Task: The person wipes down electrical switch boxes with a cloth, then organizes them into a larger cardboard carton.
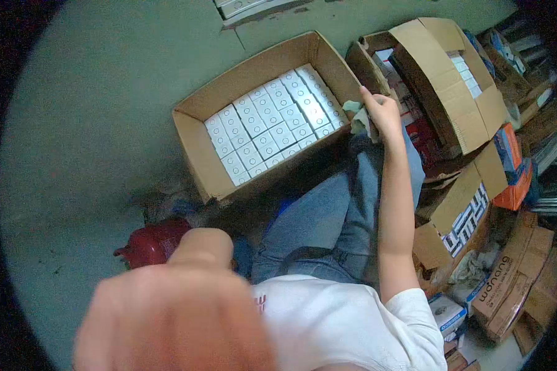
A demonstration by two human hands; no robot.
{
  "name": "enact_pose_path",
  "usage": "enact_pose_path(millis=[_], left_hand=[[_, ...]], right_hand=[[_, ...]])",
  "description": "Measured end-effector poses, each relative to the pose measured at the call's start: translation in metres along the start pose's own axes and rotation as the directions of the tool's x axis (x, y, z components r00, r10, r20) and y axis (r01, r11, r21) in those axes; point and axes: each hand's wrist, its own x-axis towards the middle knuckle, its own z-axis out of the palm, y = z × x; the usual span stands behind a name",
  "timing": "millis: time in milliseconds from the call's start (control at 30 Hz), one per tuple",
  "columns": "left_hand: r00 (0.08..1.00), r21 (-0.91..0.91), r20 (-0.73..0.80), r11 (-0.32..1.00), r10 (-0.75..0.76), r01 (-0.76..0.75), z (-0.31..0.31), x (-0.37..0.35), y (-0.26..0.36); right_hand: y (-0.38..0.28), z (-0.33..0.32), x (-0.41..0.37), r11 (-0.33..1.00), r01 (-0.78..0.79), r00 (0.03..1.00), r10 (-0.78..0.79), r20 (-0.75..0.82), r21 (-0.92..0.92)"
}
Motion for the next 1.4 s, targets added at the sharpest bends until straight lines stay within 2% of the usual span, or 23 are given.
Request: enact_pose_path(millis=[200,267,400,467,533,633,700,767,800,867,900,933,1000,1033,1100,1133,1167,1200,1233,1267,1300,1333,1400], left_hand=[[0.952,-0.038,0.296,0.997,0.08,-0.072,-0.007,-0.001,0.054],[0.892,0.148,0.429,0.963,0.144,-0.226,-0.017,-0.003,0.049],[0.701,0.308,0.644,0.943,-0.305,0.128,-0.019,-0.052,0.072],[0.622,0.426,0.588,0.852,-0.517,0.304,-0.056,-0.049,0.036],[0.737,0.451,0.334,0.786,-0.587,0.422,-0.067,-0.052,0.018],[0.834,0.191,0.101,0.833,-0.543,0.519,-0.061,-0.028,-0.009],[0.896,0.041,0.101,0.902,-0.431,0.43,-0.053,-0.026,-0.019],[0.967,0.008,-0.129,0.974,-0.222,0.225,-0.016,-0.029,-0.04],[0.94,0.083,-0.338,0.993,-0.046,0.079,0.014,-0.008,-0.05],[0.953,0.292,-0.217,0.945,0.212,-0.144,0.011,0.001,-0.053],[0.963,0.361,0.106,0.893,0.248,-0.27,-0.011,-0.016,-0.05],[0.876,0.379,0.418,0.83,0.242,-0.41,-0.045,-0.027,-0.045],[0.823,0.337,0.521,0.832,0.225,-0.44,-0.057,-0.036,-0.039],[0.916,0.315,0.335,0.89,0.22,-0.329,-0.043,-0.047,-0.038],[0.962,0.109,0.271,0.994,-0.019,-0.011,-0.061,-0.058,-0.022],[0.882,-0.021,0.43,0.974,-0.193,0.224,-0.105,-0.051,-0.011],[0.848,0.046,0.476,0.969,-0.234,0.241,-0.138,-0.065,-0.015],[0.898,0.086,0.044,0.897,-0.439,0.434,-0.152,-0.093,-0.011],[0.76,0.304,-0.362,0.702,-0.54,0.644,-0.179,-0.117,-0.012],[0.475,0.265,-0.698,0.423,-0.536,0.867,-0.206,-0.14,-0.013],[0.326,0.311,-0.837,0.108,-0.439,0.944,-0.234,-0.156,-0.024],[0.182,0.294,-0.919,-0.302,-0.349,0.907,-0.279,-0.21,-0.03],[-0.072,0.161,-0.962,-0.763,-0.262,0.627,-0.316,-0.272,-0.032]], right_hand=[[-0.011,0.003,0.002,0.967,-0.102,0.995,0.096,0.035,0.233],[-0.009,0.007,0.005,0.893,-0.145,0.989,0.117,0.093,0.425],[-0.04,0.007,-0.012,0.696,-0.218,0.975,0.132,0.176,0.684],[-0.04,0.011,-0.01,0.644,-0.219,0.976,0.141,0.167,0.733],[-0.027,0.009,-0.001,0.688,-0.258,0.966,0.189,0.176,0.679],[-0.017,0.012,0.012,0.468,-0.343,0.939,0.151,0.31,0.814],[-0.023,0.014,0.008,0.447,-0.332,0.943,0.174,0.283,0.831],[-0.01,0.014,0.019,0.367,-0.346,0.936,0.192,0.294,0.864],[-0.012,0.018,0.021,0.284,-0.314,0.948,0.146,0.282,0.906],[-0.011,0.014,0.018,0.183,-0.33,0.944,0.092,0.318,0.926],[-0.011,0.014,0.016,0.13,-0.34,0.94,0.062,0.334,0.931],[-0.01,0.013,0.016,0.177,-0.327,0.943,-0.002,0.332,0.928],[-0.006,0.021,0.018,0.281,-0.282,0.955,0.177,0.239,0.917],[-0.005,0.026,0.018,0.322,-0.293,0.949,0.216,0.231,0.9],[-0.003,0.03,0.02,0.373,-0.34,0.938,0.195,0.285,0.863],[-0.004,0.032,0.021,0.399,-0.358,0.933,0.182,0.31,0.844],[-0.007,0.033,0.019,0.404,-0.331,0.943,0.126,0.307,0.852],[-0.012,0.034,0.014,0.41,-0.305,0.95,0.071,0.303,0.86],[-0.018,0.034,0.009,0.415,-0.276,0.954,0.012,0.298,0.867],[-0.029,0.031,0.001,0.452,-0.286,0.954,0.047,0.297,0.845],[-0.041,0.027,-0.01,0.489,-0.295,0.952,0.081,0.294,0.821],[-0.049,0.024,-0.015,0.526,-0.305,0.95,0.114,0.29,0.794],[-0.04,0.031,-0.009,0.485,-0.307,0.948,0.081,0.308,0.819]])
